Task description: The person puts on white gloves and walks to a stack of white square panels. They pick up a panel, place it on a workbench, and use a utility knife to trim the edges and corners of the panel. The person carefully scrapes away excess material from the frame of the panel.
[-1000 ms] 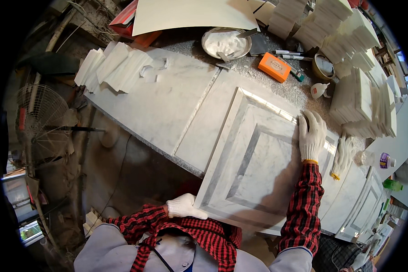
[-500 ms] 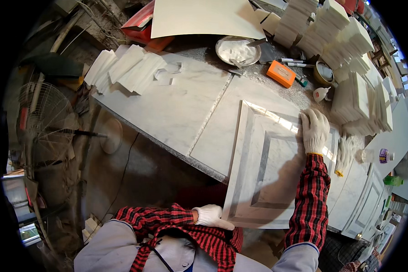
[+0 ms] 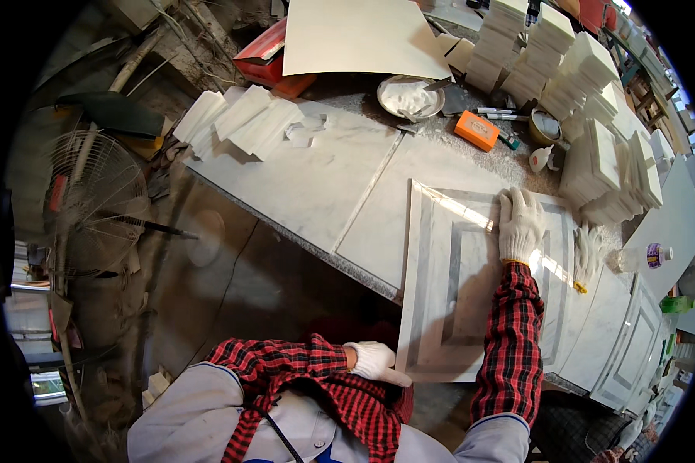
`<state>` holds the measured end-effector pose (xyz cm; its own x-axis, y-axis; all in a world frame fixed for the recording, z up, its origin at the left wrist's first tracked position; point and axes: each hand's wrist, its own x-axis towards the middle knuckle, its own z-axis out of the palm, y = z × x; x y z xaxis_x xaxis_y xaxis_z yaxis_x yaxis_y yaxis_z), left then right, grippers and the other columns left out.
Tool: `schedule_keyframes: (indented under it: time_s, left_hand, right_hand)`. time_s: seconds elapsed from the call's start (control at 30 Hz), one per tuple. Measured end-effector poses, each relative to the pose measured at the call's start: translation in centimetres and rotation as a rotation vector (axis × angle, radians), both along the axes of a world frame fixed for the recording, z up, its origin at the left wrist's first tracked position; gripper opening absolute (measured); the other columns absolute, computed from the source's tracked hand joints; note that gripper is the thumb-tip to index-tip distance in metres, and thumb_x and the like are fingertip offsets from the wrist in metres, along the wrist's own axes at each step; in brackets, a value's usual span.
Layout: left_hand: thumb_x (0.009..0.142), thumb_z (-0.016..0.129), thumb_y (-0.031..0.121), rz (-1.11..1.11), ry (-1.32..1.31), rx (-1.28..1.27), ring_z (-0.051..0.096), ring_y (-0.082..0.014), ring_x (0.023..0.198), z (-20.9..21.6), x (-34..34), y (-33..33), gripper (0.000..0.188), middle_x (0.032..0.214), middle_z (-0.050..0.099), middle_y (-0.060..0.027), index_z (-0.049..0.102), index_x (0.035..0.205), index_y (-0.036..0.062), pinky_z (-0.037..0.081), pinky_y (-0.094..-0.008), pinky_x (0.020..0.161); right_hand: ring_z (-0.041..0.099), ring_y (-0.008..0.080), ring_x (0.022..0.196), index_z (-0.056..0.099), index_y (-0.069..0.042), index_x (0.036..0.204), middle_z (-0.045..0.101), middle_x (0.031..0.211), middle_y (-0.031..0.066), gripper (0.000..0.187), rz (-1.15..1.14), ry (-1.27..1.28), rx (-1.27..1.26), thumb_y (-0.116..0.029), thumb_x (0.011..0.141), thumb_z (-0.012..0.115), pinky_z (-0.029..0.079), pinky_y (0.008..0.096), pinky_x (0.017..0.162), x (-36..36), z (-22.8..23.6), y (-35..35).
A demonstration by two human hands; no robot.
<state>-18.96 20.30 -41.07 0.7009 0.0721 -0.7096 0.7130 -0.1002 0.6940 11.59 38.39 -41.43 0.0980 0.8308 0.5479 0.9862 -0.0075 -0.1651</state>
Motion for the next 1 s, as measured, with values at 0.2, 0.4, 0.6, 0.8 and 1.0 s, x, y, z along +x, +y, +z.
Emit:
schedule_keyframes:
  time_s: [0.2, 0.4, 0.6, 0.8, 1.0]
  left_hand:
    - [0.088, 0.056, 0.067, -0.014, -0.034, 0.183, 0.07, -0.0383, 0.103, 2.2, -3.5, 3.2, 0.07, 0.112, 0.073, -0.0198, 0.069, 0.125, 0.0084, 0.055, -0.0421, 0.091]
    - [0.09, 0.068, 0.045, 0.248, -0.28, 0.347, 0.071, -0.0294, 0.097, 5.0, -6.7, 11.3, 0.049, 0.105, 0.075, -0.013, 0.071, 0.121, 0.007, 0.055, -0.0379, 0.087]
    - [0.085, 0.073, 0.036, 0.164, -0.672, 0.711, 0.065, -0.0298, 0.105, 2.6, -7.6, 18.0, 0.041, 0.114, 0.069, -0.0105, 0.07, 0.117, 0.0095, 0.052, -0.0419, 0.092]
    - [0.082, 0.073, 0.037, 0.012, -0.803, 0.853, 0.056, -0.0303, 0.123, 0.6, -5.5, 20.9, 0.04, 0.13, 0.062, -0.0071, 0.069, 0.114, 0.0123, 0.05, -0.0444, 0.099]
    - [0.084, 0.067, 0.023, 0.136, -0.787, 0.647, 0.063, -0.0329, 0.112, -0.2, -6.9, 23.4, 0.033, 0.126, 0.064, -0.0075, 0.069, 0.115, 0.0135, 0.053, -0.0447, 0.096]
  right_hand:
    - [0.065, 0.0334, 0.108, 0.07, -0.012, 0.114, 0.069, 0.119, 0.0108, 0.024, 0.053, 0.161, 0.08, -0.024, 0.093, 0.069, 0.049, 0.0438, 0.097, -3.4, -0.1, -3.7]
    - [0.065, 0.032, 0.109, 0.071, -0.008, 0.118, 0.07, 0.118, 0.012, 0.027, -0.025, 0.235, 0.028, -0.021, 0.094, 0.07, 0.051, 0.0422, 0.097, -3.5, -0.5, -4.6]
    - [0.066, 0.0206, 0.105, 0.068, -0.002, 0.126, 0.07, 0.118, 0.0117, 0.036, -0.171, 0.741, -0.065, -0.024, 0.098, 0.067, 0.051, 0.0344, 0.093, -9.6, 2.8, -0.1]
    - [0.068, 0.0224, 0.087, 0.067, -0.006, 0.128, 0.071, 0.104, 0.012, 0.041, -0.032, 0.619, -0.182, -0.031, 0.096, 0.069, 0.053, 0.0345, 0.081, -15.9, 6.8, 9.7]
    - [0.07, 0.0314, 0.093, 0.061, -0.011, 0.133, 0.073, 0.103, 0.0151, 0.057, -0.113, 0.434, -0.389, -0.046, 0.089, 0.071, 0.054, 0.0408, 0.082, -17.8, 8.9, 15.7]
